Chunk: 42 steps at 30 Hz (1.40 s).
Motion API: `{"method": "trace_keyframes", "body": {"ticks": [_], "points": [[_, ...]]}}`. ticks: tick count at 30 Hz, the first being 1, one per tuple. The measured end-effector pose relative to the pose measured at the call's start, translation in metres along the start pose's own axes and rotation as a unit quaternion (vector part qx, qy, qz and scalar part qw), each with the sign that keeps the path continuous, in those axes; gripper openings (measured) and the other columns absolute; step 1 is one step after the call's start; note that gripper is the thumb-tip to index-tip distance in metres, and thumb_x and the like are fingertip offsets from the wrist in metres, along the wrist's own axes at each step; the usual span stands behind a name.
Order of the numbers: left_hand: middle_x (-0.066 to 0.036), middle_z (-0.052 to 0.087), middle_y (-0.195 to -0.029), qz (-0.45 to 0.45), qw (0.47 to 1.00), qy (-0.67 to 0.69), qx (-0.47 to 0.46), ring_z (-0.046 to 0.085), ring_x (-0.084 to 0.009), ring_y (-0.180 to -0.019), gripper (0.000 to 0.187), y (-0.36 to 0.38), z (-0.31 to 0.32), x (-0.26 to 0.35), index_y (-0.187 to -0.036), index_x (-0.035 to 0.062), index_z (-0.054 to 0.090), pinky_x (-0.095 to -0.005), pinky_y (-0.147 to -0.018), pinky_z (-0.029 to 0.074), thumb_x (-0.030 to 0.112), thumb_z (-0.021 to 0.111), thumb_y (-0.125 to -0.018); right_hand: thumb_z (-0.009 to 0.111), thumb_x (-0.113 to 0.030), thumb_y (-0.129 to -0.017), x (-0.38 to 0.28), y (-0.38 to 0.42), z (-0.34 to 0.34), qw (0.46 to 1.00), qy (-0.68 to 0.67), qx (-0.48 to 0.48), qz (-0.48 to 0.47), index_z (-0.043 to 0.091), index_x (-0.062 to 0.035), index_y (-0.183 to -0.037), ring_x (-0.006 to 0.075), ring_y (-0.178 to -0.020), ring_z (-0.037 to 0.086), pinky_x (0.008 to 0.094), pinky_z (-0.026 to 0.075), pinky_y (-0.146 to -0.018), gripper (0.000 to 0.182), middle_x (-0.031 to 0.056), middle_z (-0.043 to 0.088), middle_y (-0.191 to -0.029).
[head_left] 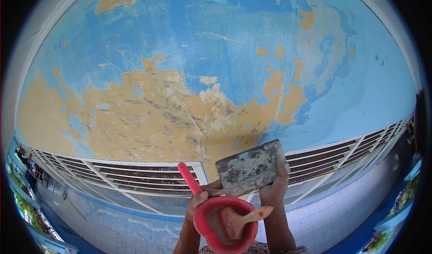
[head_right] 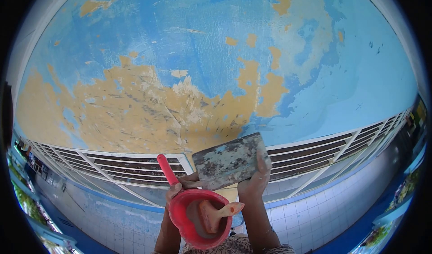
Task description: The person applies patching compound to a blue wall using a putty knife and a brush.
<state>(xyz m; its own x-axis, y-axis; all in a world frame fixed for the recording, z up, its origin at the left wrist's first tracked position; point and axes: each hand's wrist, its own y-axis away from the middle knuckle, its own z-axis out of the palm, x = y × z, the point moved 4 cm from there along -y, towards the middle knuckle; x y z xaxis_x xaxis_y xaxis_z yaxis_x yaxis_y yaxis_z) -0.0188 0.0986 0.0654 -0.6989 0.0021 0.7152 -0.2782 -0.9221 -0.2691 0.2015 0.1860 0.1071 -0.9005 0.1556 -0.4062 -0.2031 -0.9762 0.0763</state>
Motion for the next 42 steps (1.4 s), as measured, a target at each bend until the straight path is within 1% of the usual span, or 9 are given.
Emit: {"method": "trace_keyframes", "body": {"ticks": [2,4,6,8,12,14,21,31,42], "points": [[-0.03,0.06,-0.129,-0.015,0.997,0.074,0.016,0.062,-0.0364,-0.118,0.071,0.003,-0.014,-0.009,-0.136,-0.0145,0.049,-0.0472,-0.107,0.045,0.044,0.053,-0.094,0.074,0.006,-0.076,-0.002,0.017,-0.002,0.631,0.622,-0.158,-0.436,0.052,0.0016,-0.132,0.0348,-0.103,0.062,0.0408,0.051,-0.087,0.06,0.0183,0.061,-0.112],[-0.03,0.06,-0.129,-0.037,0.992,0.118,0.024,0.062,-0.0366,-0.117,0.072,-0.001,0.013,0.006,-0.138,-0.0139,0.047,-0.0473,-0.106,0.046,0.043,0.052,-0.095,0.074,0.004,-0.078,0.007,0.0,-0.017,0.696,0.596,-0.171,-0.362,0.045,0.0012,-0.139,0.0317,-0.108,0.062,0.0405,0.051,-0.09,0.067,0.0163,0.061,-0.118],[-0.03,0.06,-0.129,-0.061,0.984,0.162,0.032,0.062,-0.0367,-0.116,0.072,-0.001,0.024,0.011,-0.141,-0.0134,0.044,-0.0473,-0.106,0.046,0.042,0.052,-0.095,0.075,0.002,-0.08,-0.001,0.015,0.008,0.99,0.143,-0.014,-0.009,0.035,0.0004,-0.146,0.0315,-0.111,0.061,0.0403,0.051,-0.096,0.077,0.0163,0.06,-0.122],[-0.03,0.061,-0.127,-0.062,0.98,0.171,0.085,0.063,-0.0368,-0.114,0.073,0.001,0.017,0.013,-0.143,-0.0129,0.041,-0.0472,-0.105,0.047,0.041,0.052,-0.095,0.076,-0.002,-0.081,-0.006,0.017,-0.001,0.978,0.203,-0.041,0.004,0.023,-0.0003,-0.152,0.0332,-0.123,0.054,0.04,0.05,-0.1,0.089,0.0229,0.05,-0.135],[-0.029,0.062,-0.125,-0.062,0.978,0.196,0.034,0.064,-0.0368,-0.113,0.072,0.001,0.003,0.009,-0.143,-0.0128,0.041,-0.0468,-0.104,0.047,0.039,0.051,-0.095,0.078,-0.013,-0.082,-0.02,0.025,-0.025,0.839,0.46,-0.202,-0.208,0.032,-0.0041,-0.154,0.0379,-0.144,0.027,0.0477,0.035,-0.113,0.086,0.0279,0.019,-0.157],[-0.03,0.062,-0.124,-0.076,0.969,0.233,0.015,0.063,-0.0372,-0.114,0.071,0.004,0.0,0.009,-0.143,-0.0135,0.04,-0.0465,-0.104,0.047,0.037,0.051,-0.094,0.077,-0.026,-0.082,-0.034,0.06,0.001,0.52,0.738,-0.278,-0.329,0.053,-0.0132,-0.145,0.0455,-0.147,0.021,0.0547,0.021,-0.118,0.068,0.0299,0.016,-0.159],[-0.031,0.059,-0.129,-0.101,0.975,0.194,0.044,0.062,-0.0381,-0.116,0.073,-0.001,0.019,0.018,-0.144,-0.0159,0.035,-0.0482,-0.103,0.048,0.031,0.056,-0.092,0.066,-0.044,-0.086,-0.011,0.071,0.014,0.287,0.821,-0.287,-0.402,0.057,-0.0249,-0.141,0.0354,-0.15,0.026,0.0749,0.008,-0.114,0.059,0.0087,0.044,-0.153],[-0.036,0.049,-0.139,-0.139,0.987,0.037,0.071,0.058,-0.0393,-0.123,0.078,-0.018,0.027,0.01,-0.143,-0.0178,0.033,-0.0444,-0.107,0.046,0.03,0.062,-0.089,0.06,-0.015,-0.08,-0.013,0.046,0.043,0.338,0.732,-0.349,-0.478,0.061,-0.0098,-0.136,0.0363,-0.138,0.046,0.0523,0.036,-0.114,0.057,0.0109,0.056,-0.143],[-0.027,0.064,-0.121,0.227,0.965,-0.102,0.082,0.064,-0.0352,-0.11,0.064,-0.037,0.002,0.098,-0.114,-0.0094,0.064,-0.0475,-0.104,0.047,0.049,0.041,-0.102,0.066,0.004,-0.062,-0.048,-0.001,0.13,0.291,0.703,-0.245,-0.601,0.066,-0.0173,-0.133,0.0339,-0.133,0.052,0.0504,0.045,-0.108,0.074,0.006,0.062,-0.137]]}}
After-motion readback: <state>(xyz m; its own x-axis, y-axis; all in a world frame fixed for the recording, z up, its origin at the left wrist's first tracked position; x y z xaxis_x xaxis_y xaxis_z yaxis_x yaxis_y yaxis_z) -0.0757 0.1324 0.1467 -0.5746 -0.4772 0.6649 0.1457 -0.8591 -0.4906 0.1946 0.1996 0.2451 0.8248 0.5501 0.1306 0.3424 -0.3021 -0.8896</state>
